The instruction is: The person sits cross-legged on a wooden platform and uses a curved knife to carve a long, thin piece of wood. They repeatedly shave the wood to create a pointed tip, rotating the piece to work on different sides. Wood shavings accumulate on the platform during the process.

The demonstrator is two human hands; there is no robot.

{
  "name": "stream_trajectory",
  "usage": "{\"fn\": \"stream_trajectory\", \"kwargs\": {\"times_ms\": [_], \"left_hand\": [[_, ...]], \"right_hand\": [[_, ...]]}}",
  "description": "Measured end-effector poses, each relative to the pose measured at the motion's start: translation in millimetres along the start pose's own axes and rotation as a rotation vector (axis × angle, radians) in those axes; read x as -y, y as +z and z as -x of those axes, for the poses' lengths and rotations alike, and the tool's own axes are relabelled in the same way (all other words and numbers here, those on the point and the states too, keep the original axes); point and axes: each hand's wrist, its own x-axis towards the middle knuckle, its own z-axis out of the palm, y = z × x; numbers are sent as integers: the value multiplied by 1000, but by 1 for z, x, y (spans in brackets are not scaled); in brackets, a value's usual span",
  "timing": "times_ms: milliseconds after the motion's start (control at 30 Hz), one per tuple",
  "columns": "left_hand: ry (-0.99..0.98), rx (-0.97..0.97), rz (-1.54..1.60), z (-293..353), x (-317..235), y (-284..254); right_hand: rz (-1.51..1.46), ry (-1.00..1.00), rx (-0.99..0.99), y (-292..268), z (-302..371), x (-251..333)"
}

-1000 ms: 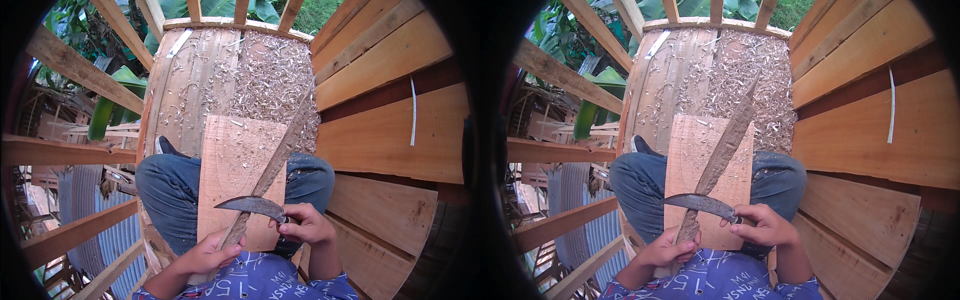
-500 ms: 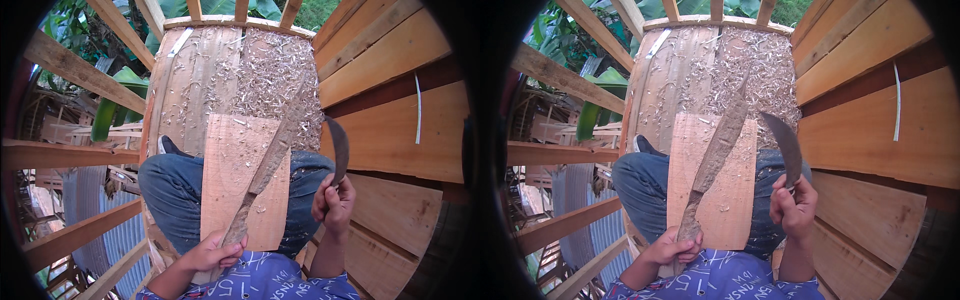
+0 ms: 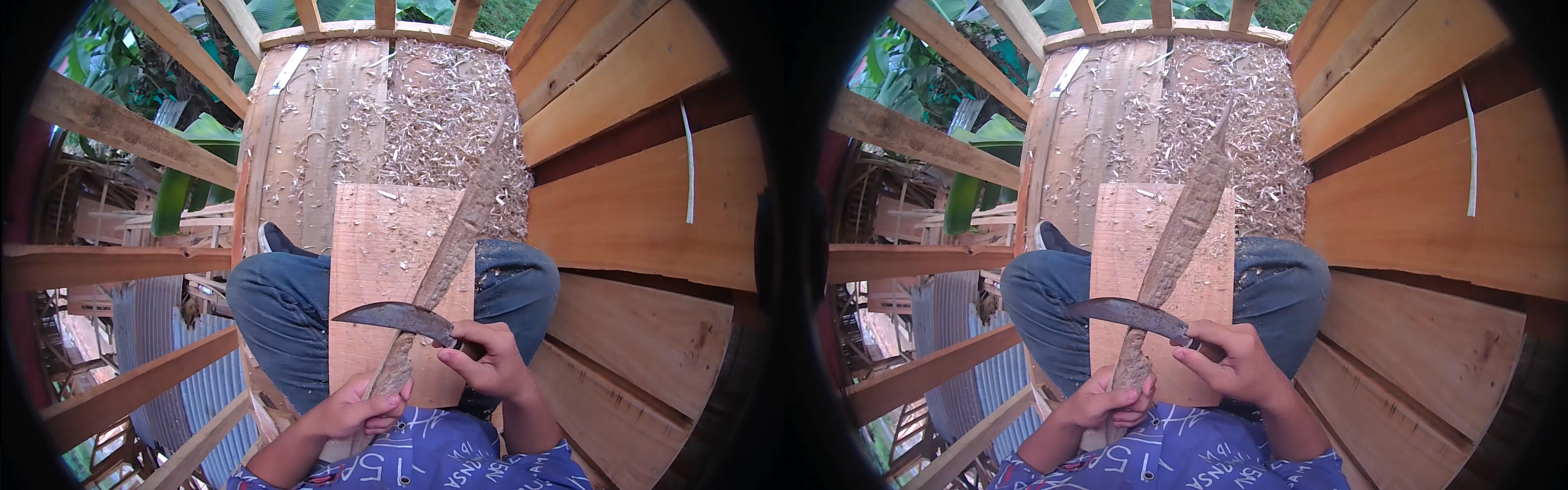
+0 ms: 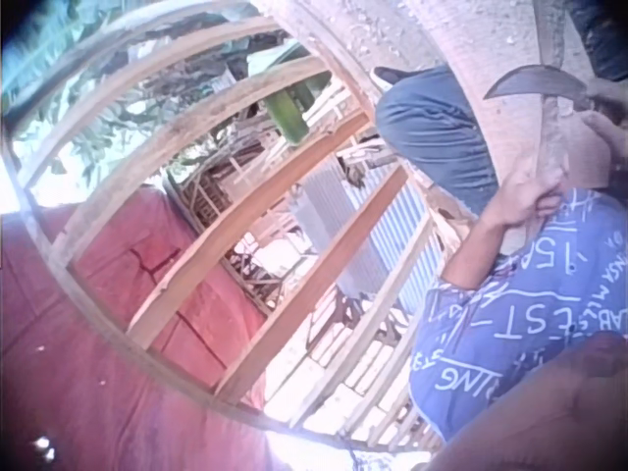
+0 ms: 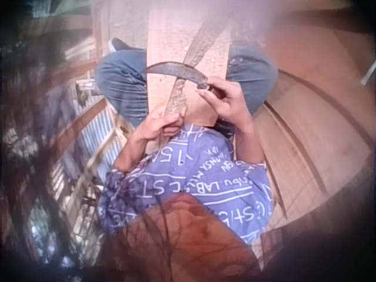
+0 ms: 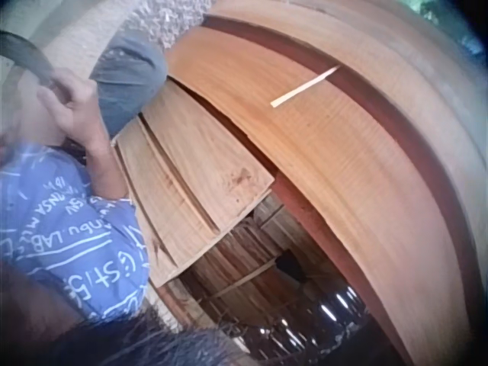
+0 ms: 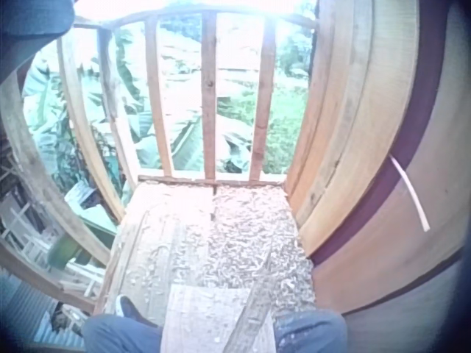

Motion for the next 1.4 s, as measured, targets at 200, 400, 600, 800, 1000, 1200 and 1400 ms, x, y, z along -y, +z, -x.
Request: {"fn": "stream_trajectory", "kwargs": {"times_ms": [200, 400, 600, 800, 1000, 1200, 1400], "left_hand": [[-10, 23, 15, -2, -1, -1], [47, 22, 99, 3, 4, -12], [28, -56, -27, 0, -5, -5], [-30, -32, -73, -3, -3, 7], [-38, 11, -30, -4, -4, 5], [-26, -16, -59, -3, -2, 0], [-16, -39, -116, -2, -6, 4]], "right_hand": [[218, -328, -277, 18, -6, -3], [-416, 5, -745, -15, -4, -7], [-144, 73, 93, -20, 5, 2], [-307, 182, -106, -19, 1, -10], [-245, -8, -154, -11, -1, -15], [-651, 365, 167, -25, -5, 4], [-465, 238, 23, -20, 2, -6]]}}
